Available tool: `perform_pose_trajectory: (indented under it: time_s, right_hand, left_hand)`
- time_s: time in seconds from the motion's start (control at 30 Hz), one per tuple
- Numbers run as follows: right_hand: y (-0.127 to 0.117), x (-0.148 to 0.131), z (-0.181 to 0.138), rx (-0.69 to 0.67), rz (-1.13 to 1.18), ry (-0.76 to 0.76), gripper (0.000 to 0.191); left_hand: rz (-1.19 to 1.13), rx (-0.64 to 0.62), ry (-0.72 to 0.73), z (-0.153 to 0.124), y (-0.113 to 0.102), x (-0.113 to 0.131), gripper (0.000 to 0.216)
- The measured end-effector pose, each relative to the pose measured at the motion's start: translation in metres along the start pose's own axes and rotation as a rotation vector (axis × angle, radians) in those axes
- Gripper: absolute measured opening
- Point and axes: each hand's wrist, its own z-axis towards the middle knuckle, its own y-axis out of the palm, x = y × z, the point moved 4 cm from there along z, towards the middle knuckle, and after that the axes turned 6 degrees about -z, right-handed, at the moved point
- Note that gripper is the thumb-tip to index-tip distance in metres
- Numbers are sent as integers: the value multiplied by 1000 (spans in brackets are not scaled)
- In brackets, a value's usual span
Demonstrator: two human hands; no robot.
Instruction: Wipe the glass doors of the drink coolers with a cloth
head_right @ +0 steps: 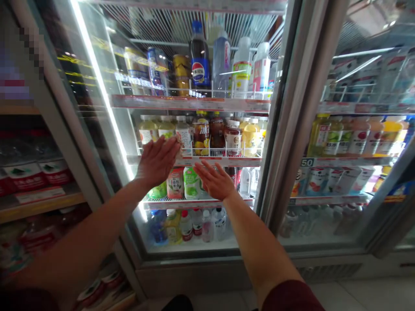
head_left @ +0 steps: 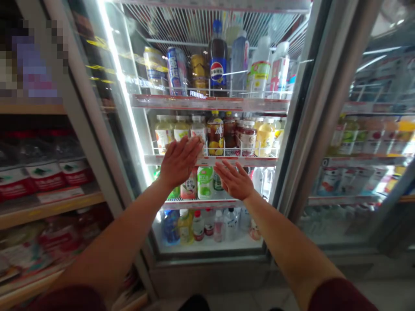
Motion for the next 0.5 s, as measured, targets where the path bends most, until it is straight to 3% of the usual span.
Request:
perform_pose_trajectory:
  time_s: [0.17,0.3,0.37,0.5]
  right_hand:
    - [0,1,1,15,25,13,60]
    - [-1,-1,1,38,-3,-1,61]
    - [-1,-1,1,39,-16,-4,60]
    - [0,0,0,28,-20,-6,58]
  left_hand:
    - [-41,88,-31,40,-15,-2,57]
    - [-62,-78,202,27,-1,20,55]
    - [-50,-131,243,22,-3,12,54]
    - [22,11,-62,25,-25,-34,58]
